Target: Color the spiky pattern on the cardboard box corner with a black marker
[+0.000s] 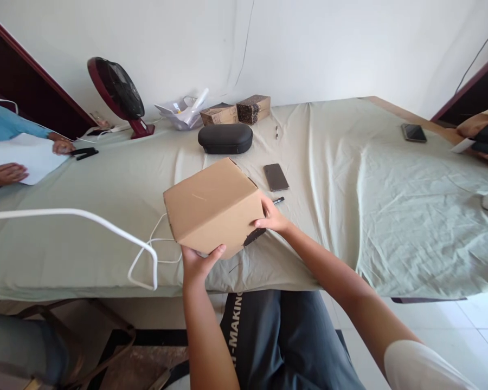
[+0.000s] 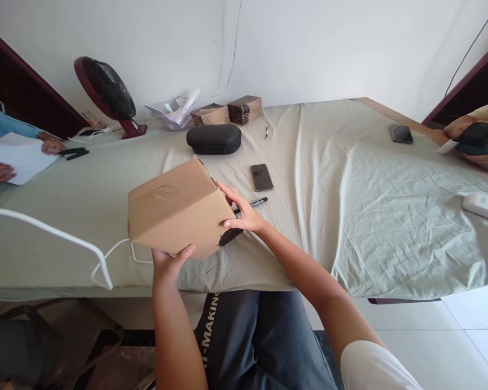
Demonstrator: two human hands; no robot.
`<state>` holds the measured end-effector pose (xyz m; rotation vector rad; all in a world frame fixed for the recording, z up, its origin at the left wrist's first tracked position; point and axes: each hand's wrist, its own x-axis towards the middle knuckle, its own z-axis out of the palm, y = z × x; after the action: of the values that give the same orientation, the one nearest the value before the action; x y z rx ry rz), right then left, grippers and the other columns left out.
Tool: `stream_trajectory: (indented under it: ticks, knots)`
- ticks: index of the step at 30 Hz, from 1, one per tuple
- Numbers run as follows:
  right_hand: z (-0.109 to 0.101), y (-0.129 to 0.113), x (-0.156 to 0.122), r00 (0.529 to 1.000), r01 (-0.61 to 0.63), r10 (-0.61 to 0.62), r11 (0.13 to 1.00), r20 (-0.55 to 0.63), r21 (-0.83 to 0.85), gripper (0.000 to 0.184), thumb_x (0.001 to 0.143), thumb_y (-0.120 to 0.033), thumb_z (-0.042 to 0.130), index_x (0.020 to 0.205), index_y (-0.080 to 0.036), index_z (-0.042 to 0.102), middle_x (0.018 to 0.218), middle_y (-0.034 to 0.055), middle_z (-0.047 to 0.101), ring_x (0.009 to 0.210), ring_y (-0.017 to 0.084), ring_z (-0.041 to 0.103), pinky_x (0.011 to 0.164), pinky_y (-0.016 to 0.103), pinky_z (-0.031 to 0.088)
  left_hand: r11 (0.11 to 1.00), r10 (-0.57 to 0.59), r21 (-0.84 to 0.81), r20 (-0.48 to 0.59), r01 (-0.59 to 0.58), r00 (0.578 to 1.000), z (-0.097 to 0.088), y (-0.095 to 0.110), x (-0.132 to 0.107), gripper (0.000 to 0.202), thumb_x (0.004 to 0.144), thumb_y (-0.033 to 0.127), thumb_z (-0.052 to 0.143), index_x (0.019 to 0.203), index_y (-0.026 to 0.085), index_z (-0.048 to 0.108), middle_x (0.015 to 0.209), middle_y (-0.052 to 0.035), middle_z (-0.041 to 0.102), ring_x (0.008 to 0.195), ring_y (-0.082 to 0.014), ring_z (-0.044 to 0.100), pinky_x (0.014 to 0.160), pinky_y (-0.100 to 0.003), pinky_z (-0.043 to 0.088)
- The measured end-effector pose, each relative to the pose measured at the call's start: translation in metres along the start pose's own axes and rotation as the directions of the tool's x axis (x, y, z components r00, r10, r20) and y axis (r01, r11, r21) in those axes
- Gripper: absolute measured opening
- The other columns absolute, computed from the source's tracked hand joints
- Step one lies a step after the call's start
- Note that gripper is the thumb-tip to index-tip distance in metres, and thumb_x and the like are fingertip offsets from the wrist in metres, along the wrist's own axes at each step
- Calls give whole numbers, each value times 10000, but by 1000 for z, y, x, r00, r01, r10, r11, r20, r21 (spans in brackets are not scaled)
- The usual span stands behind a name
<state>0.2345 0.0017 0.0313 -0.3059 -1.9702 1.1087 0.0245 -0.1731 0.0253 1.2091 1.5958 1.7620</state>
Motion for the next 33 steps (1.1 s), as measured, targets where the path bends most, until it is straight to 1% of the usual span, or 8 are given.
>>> stream_trajectory:
  ticks: [3,7,14,18,21,23,28,33]
  knots:
    - [-6,-3,2,1000,-4,4,999,-9,41,1227,749,-962,640,1725,-315,272,1697,157,439,1405,395,518,1176,612,435,998,50,-28,-149,-55,988,4,-3,1,1132,615,484,981,1570,245,423,1420,-181,674,1300,-321,695,1189,-513,522]
    - [-2,0,1,993,-91,105,975,-57,203,1273,702,-861,796,1723,-315,266,1759,159,349,1571,376,397,1292,579,327,998,-18,-69,-255,1,967,11,-17,4,1034,638,509,955,1523,236,496,1401,-177,690,1400,-344,632,1254,-529,456]
    - [20,4,-7,944,-329,309,861,114,389,870,594,-599,983,1307,-191,696,1274,149,752,1216,357,718,1100,543,567,966,-149,-232,-146,113,978,34,-30,4,1028,572,631,953,1438,202,601,1334,-183,724,1322,-382,675,1174,-567,526]
    - [7,2,-4,921,-275,379,793,-87,543,858,570,-592,978,1301,-248,690,1272,115,763,1167,332,745,1040,505,606,965,18,-257,-148,-56,989,24,-13,8,1145,671,766,844,1625,324,390,1626,-154,520,1523,-356,511,1209,-534,492]
    - [-3,1,1,913,-193,366,777,-181,600,889,586,-590,963,1357,-271,656,1288,109,765,1222,333,729,1050,491,602,955,185,-212,-117,-207,976,11,0,11,1190,740,669,852,1692,419,183,1782,-102,273,1630,-325,354,1257,-495,444]
    - [-4,-1,4,908,-149,355,772,-225,618,884,604,-587,948,1378,-292,640,1293,93,764,1270,333,709,1058,486,600,963,196,-172,-70,-206,978,6,2,11,1250,728,574,897,1699,413,128,1791,-118,236,1632,-335,345,1263,-500,435]
    - [11,-9,4,889,-140,397,709,-227,691,831,626,-698,873,1332,-310,665,1310,79,759,1336,361,670,1089,535,588,986,51,-156,-58,-60,997,13,-8,5,1292,691,515,941,1686,337,136,1721,-193,365,1509,-328,528,1231,-498,471]
    - [26,-8,-2,905,-263,420,679,-69,685,819,573,-707,897,1235,-261,713,1244,117,794,1270,387,704,1094,563,573,989,-117,-86,78,124,990,27,-3,1,1031,671,507,953,1545,229,483,1389,-192,702,1286,-347,705,1168,-529,534]
